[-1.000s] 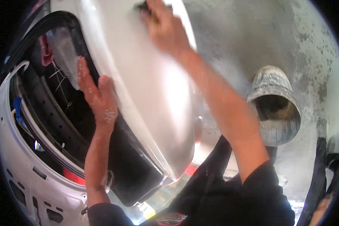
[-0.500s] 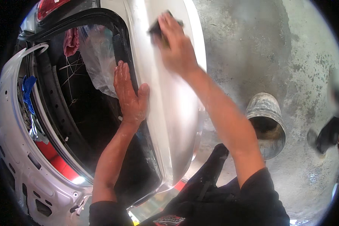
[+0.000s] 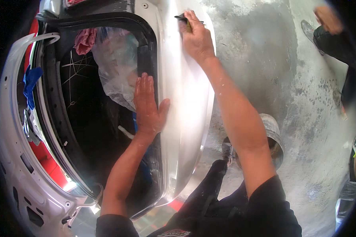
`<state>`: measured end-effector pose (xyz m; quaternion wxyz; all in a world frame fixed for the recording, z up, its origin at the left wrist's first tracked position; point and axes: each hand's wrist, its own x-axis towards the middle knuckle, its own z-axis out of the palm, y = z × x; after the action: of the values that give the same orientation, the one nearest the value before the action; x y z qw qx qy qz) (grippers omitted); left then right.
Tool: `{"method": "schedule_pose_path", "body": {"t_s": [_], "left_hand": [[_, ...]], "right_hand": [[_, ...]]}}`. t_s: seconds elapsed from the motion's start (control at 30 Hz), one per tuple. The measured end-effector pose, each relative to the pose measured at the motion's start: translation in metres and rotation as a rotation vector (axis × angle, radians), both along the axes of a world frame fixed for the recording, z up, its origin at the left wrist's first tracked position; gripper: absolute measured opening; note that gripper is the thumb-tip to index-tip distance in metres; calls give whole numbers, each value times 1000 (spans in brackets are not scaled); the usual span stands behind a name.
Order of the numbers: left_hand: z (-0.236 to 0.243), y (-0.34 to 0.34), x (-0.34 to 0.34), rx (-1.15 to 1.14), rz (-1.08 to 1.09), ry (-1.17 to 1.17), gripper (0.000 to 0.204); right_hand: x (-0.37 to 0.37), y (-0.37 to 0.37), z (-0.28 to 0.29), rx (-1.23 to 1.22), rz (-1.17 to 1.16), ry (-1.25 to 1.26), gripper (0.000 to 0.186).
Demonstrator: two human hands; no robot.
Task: Wet sanding the exterior of a white car bumper using a sanding block and a bucket of water.
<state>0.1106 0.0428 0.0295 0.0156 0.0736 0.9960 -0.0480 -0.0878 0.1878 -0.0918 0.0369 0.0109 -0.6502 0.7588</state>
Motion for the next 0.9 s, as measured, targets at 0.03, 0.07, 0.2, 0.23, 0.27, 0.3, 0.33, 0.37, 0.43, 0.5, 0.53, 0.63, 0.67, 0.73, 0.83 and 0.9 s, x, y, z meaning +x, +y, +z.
{"method": "schedule_pose_path", "body": {"t_s": [0.03,0.07,0.2,0.23,0.27,0.3,0.33,0.37,0.43,0.5,0.53,0.63,0.67,0.73,0.83,0.9], "left_hand": [[3,-2,1,3,7,-7,80],[4,-3,2,7,12,-16,80],[16,-11,0,-10,-2,15,80],[18,-12,1,-24,-1,23,80],[18,-12,-4,-16,7,28,80],[13,-7,-7,2,10,18,80],[18,-11,-5,-16,21,6,80],[10,-10,-6,-3,8,8,80],[6,-3,-10,23,3,13,80],[2,-2,-9,45,21,4,80],[7,-6,-7,33,32,5,80],[26,-15,-3,-22,40,2,79],[25,-14,-5,-13,35,-2,79],[24,-13,-5,-1,34,-9,79],[9,-3,-13,61,1,41,82],[11,-3,-13,48,13,44,82]], "right_hand": [[4,-2,4,14,11,-2,51],[29,-6,7,14,-8,30,53],[182,-19,13,-21,83,20,78],[202,-17,19,-10,116,21,85],[186,-18,20,-1,124,25,85],[163,-16,14,48,65,57,79],[137,-26,15,62,13,86,74],[97,-22,8,107,-5,112,68],[23,-13,4,164,-8,140,61],[9,-9,-1,225,36,139,61],[23,-15,2,212,46,141,61],[109,-23,20,128,79,150,70],[118,-23,17,64,73,152,69],[84,-25,17,106,19,169,65],[-23,-12,18,116,-54,100,45],[-32,-13,18,68,-23,72,45]]}}
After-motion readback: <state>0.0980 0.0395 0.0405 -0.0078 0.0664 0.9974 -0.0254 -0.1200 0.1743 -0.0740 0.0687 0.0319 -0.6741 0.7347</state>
